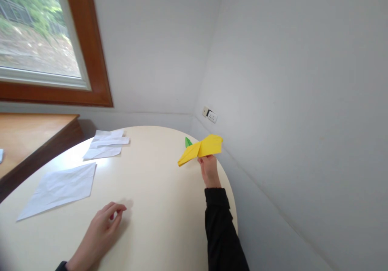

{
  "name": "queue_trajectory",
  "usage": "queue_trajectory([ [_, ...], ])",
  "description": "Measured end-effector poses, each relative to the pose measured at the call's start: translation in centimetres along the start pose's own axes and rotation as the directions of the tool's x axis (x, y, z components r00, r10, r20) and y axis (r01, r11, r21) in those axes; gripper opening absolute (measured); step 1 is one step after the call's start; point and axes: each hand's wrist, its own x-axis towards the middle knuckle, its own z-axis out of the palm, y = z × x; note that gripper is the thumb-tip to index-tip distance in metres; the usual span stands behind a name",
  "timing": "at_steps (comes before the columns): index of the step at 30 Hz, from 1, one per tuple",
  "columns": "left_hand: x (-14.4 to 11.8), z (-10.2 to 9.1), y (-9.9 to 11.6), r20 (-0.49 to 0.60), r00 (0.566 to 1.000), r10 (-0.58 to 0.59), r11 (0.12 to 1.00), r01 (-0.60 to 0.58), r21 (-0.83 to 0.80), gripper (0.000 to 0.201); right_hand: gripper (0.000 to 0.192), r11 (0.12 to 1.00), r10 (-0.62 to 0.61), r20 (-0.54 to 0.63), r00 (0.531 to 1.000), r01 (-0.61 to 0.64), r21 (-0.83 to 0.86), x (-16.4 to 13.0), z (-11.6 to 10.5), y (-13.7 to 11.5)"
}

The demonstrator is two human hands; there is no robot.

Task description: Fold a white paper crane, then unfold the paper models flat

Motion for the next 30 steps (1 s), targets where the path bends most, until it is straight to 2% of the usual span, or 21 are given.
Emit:
queue_trajectory([
  [3,0.0,0.1,0.0,0.018,1.000,0.004,1.000,-0.004,-0.014,0.024,0.024,0.978,0.038,0.068,0.997,-0.024,-0.205,1.5,-2.7,-1.0],
  [4,0.0,0.2,0.0,0.025,1.000,0.008,1.000,-0.008,-0.019,0.024,0.025,0.881,0.058,0.152,0.987,0.021,-0.472,1.8,-3.1,-1.5],
  [5,0.0,0.2,0.0,0.032,0.999,0.014,1.000,-0.013,-0.025,0.024,0.026,0.698,0.084,0.229,0.970,0.107,-0.708,2.1,-3.3,-2.1],
  [6,0.0,0.2,0.0,0.036,0.999,0.019,0.999,-0.018,-0.030,0.024,0.026,0.454,0.143,0.307,0.941,0.214,-0.865,2.3,-3.2,-2.6],
  [7,0.0,0.2,0.1,0.039,0.999,0.022,0.999,-0.021,-0.033,0.024,0.026,0.221,0.223,0.394,0.892,0.347,-0.911,2.4,-2.9,-2.9],
  [8,0.0,0.2,0.1,0.041,0.999,0.022,0.999,-0.021,-0.036,0.024,0.022,0.162,0.264,0.424,0.866,0.394,-0.905,2.4,-2.5,-3.0],
  [13,0.0,0.1,-0.1,0.046,0.999,-0.002,0.999,0.004,-0.040,0.025,0.019,0.052,0.359,0.509,0.783,0.527,-0.848,1.9,0.3,-0.7],
  [17,0.1,0.1,-0.3,0.040,0.999,-0.024,0.999,0.026,-0.042,0.025,0.023,0.016,0.400,0.539,0.742,0.582,-0.813,2.0,1.2,1.6],
  [22,0.2,0.3,-0.4,0.048,0.999,-0.016,0.998,0.019,-0.055,0.026,0.023,0.018,0.407,0.556,0.725,0.602,-0.798,2.6,1.3,2.5],
  [26,0.2,0.3,-0.6,0.051,0.999,-0.007,0.998,0.010,-0.059,0.026,0.021,0.048,0.390,0.571,0.722,0.604,-0.796,3.5,1.3,1.6],
  [30,0.2,0.5,-0.9,0.046,0.999,0.003,0.999,-0.001,-0.053,0.024,0.022,0.078,0.326,0.554,0.766,0.563,-0.823,5.1,0.6,-0.7],
])
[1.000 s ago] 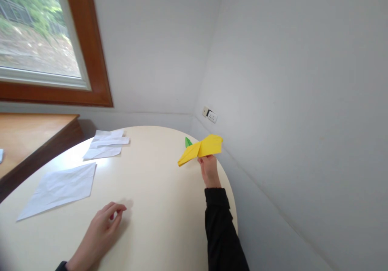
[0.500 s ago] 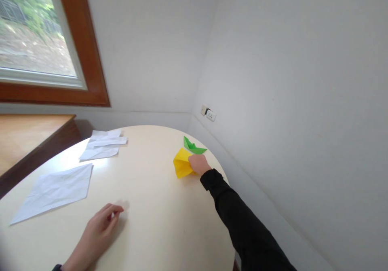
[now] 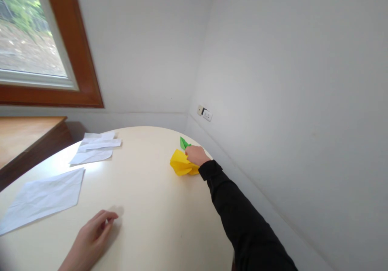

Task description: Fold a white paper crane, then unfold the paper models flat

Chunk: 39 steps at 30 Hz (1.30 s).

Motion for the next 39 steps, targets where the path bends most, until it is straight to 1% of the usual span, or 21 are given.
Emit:
queue_trajectory([
  [3,0.0,0.1,-0.1,-0.004,1.000,0.010,1.000,-0.010,-0.008,0.023,0.022,0.998,0.052,-0.031,0.998,-0.051,0.030,-0.6,-1.3,1.3],
  [5,0.0,0.0,0.0,0.000,1.000,0.012,1.000,-0.012,-0.019,0.023,0.020,0.996,0.082,-0.028,0.996,-0.081,0.044,-1.3,-1.1,2.0],
  [7,0.0,0.0,0.0,0.007,1.000,0.010,1.000,-0.009,-0.030,0.024,0.020,0.993,0.109,-0.011,0.994,-0.109,0.054,-2.1,-0.1,2.5],
  [10,-0.1,0.0,0.1,0.018,1.000,0.005,0.999,-0.004,-0.043,0.024,0.027,0.986,0.150,0.024,0.988,-0.151,0.066,-3.0,2.4,2.9],
  [13,-0.1,0.0,0.2,0.029,1.000,-0.008,0.999,0.009,-0.047,0.024,0.025,0.979,0.184,0.057,0.981,-0.188,0.074,-3.3,4.7,3.1],
  [15,0.0,-0.1,0.4,0.037,0.999,-0.021,0.999,0.023,-0.041,0.024,0.022,0.975,0.200,0.063,0.978,-0.205,0.081,-3.2,5.6,3.2],
  [18,-0.1,-0.1,0.8,0.040,0.998,-0.046,0.999,0.047,-0.010,0.023,0.022,0.972,0.214,0.056,0.975,-0.219,0.090,-3.1,6.0,3.1],
  [25,-0.1,0.1,1.1,0.060,0.996,-0.069,0.997,0.068,0.021,0.021,0.026,0.971,0.220,0.034,0.975,-0.222,0.090,-2.5,5.9,2.9],
  [27,-0.1,0.2,1.0,0.038,0.996,-0.078,0.997,0.077,0.021,0.021,0.027,0.971,0.222,0.022,0.975,-0.223,0.081,-2.2,5.3,3.0],
  [29,-0.1,0.3,1.0,0.030,0.996,-0.083,0.996,0.083,0.017,0.021,0.028,0.967,0.250,-0.053,0.967,-0.247,0.063,-2.1,3.9,2.9],
  [30,-0.1,0.3,1.0,0.028,0.996,-0.084,0.996,0.084,0.013,0.021,0.028,0.961,0.274,-0.094,0.957,-0.269,0.062,-2.2,2.8,2.7],
  [32,-0.1,0.3,1.0,0.021,0.996,-0.086,0.996,0.086,-0.001,0.021,0.029,0.955,0.297,-0.214,0.931,-0.285,0.086,-2.5,0.5,1.8],
  [33,0.0,0.2,1.0,0.011,0.996,-0.086,0.996,0.086,-0.010,0.021,0.030,0.954,0.297,-0.283,0.912,-0.276,0.113,-2.7,-0.5,1.1],
  [34,0.0,0.1,0.9,-0.008,0.996,-0.086,0.996,0.086,-0.020,0.022,0.030,0.960,0.276,-0.348,0.896,-0.240,0.142,-2.9,-1.4,0.1],
  [36,0.3,-0.2,0.5,-0.073,0.994,-0.087,0.996,0.085,-0.027,0.024,0.029,0.977,0.170,-0.470,0.866,-0.088,0.192,-3.1,-2.2,-2.3],
  [38,0.8,-0.9,-0.4,-0.174,0.981,-0.088,0.996,0.089,-0.005,0.026,0.029,0.966,0.017,-0.535,0.845,0.124,0.226,-3.1,-1.2,-5.5],
  [39,1.1,-1.3,-1.0,-0.234,0.968,-0.086,0.995,0.093,0.020,0.027,0.029,0.946,-0.033,-0.534,0.845,0.199,0.257,-3.0,-0.2,-7.2],
])
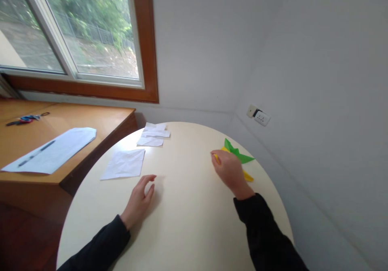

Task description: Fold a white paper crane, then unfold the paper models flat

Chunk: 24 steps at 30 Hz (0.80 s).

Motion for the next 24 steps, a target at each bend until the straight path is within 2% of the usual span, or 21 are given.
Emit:
queue_trajectory([
  [2,0.9,-0.7,-1.3,-0.099,0.995,0.004,0.997,0.004,0.078,0.033,0.030,0.990,-0.095,0.123,0.988,0.081,0.112,-1.1,3.5,-2.4],
  [4,1.9,-1.4,-2.7,-0.147,0.989,0.026,0.975,0.008,0.224,0.041,0.038,0.979,-0.155,0.231,0.960,0.117,0.170,-2.2,7.1,-4.4],
  [6,2.8,-2.1,-4.0,-0.163,0.986,0.033,0.918,0.035,0.396,0.048,0.043,0.976,-0.166,0.312,0.935,0.110,0.190,-3.2,9.8,-5.6],
  [8,3.6,-2.7,-5.1,-0.163,0.987,-0.003,0.857,0.086,0.508,0.056,0.043,0.980,-0.134,0.351,0.927,0.072,0.184,-3.7,11.3,-6.2],
  [12,4.6,-3.3,-6.7,-0.151,0.977,-0.151,0.778,0.212,0.592,0.068,0.043,0.975,-0.142,0.352,0.925,0.068,0.213,-4.1,11.9,-6.1],
  [17,4.7,-3.0,-7.0,-0.002,0.952,-0.305,0.726,0.234,0.647,0.073,0.044,0.968,-0.151,0.355,0.923,0.064,0.243,-4.1,11.6,-5.7],
  [19,4.4,-2.4,-6.3,0.060,0.956,-0.287,0.720,0.174,0.672,0.070,0.045,0.962,-0.154,0.345,0.926,0.062,0.265,-4.2,11.7,-5.7],
  [22,3.7,-1.1,-4.6,0.166,0.970,-0.176,0.750,0.023,0.661,0.068,0.048,0.948,-0.152,0.303,0.941,0.052,0.313,-4.2,11.9,-5.6],
  [24,3.1,0.1,-3.3,0.259,0.962,-0.085,0.784,-0.096,0.613,0.067,0.051,0.935,-0.141,0.254,0.957,0.044,0.353,-4.1,12.1,-5.4],
])
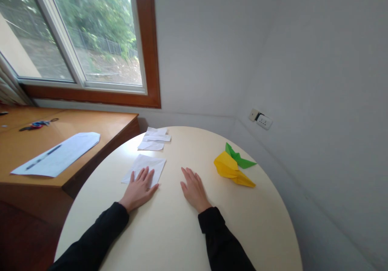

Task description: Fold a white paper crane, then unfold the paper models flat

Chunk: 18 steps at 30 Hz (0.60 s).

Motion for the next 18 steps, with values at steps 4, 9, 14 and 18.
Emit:
queue_trajectory([
  [4,-0.8,0.4,3.6,-0.001,0.974,0.228,0.969,-0.228,-0.093,0.062,0.059,0.993,0.010,-0.110,0.994,0.003,0.116,0.2,0.2,0.7],
  [9,-1.5,0.7,5.9,-0.017,0.934,0.357,0.921,-0.354,-0.164,0.056,0.061,0.981,0.023,-0.143,0.990,0.005,0.192,-0.3,-0.5,1.0],
  [14,-1.4,0.0,5.9,0.024,0.917,0.399,0.884,-0.378,-0.276,0.055,0.056,0.987,-0.058,-0.073,0.996,0.068,0.146,-1.1,-1.5,0.7],
  [18,-1.0,-0.6,5.4,0.003,0.928,0.372,0.829,-0.331,-0.451,0.050,0.060,0.979,-0.133,0.055,0.990,0.123,0.163,-1.2,-1.9,0.3],
])
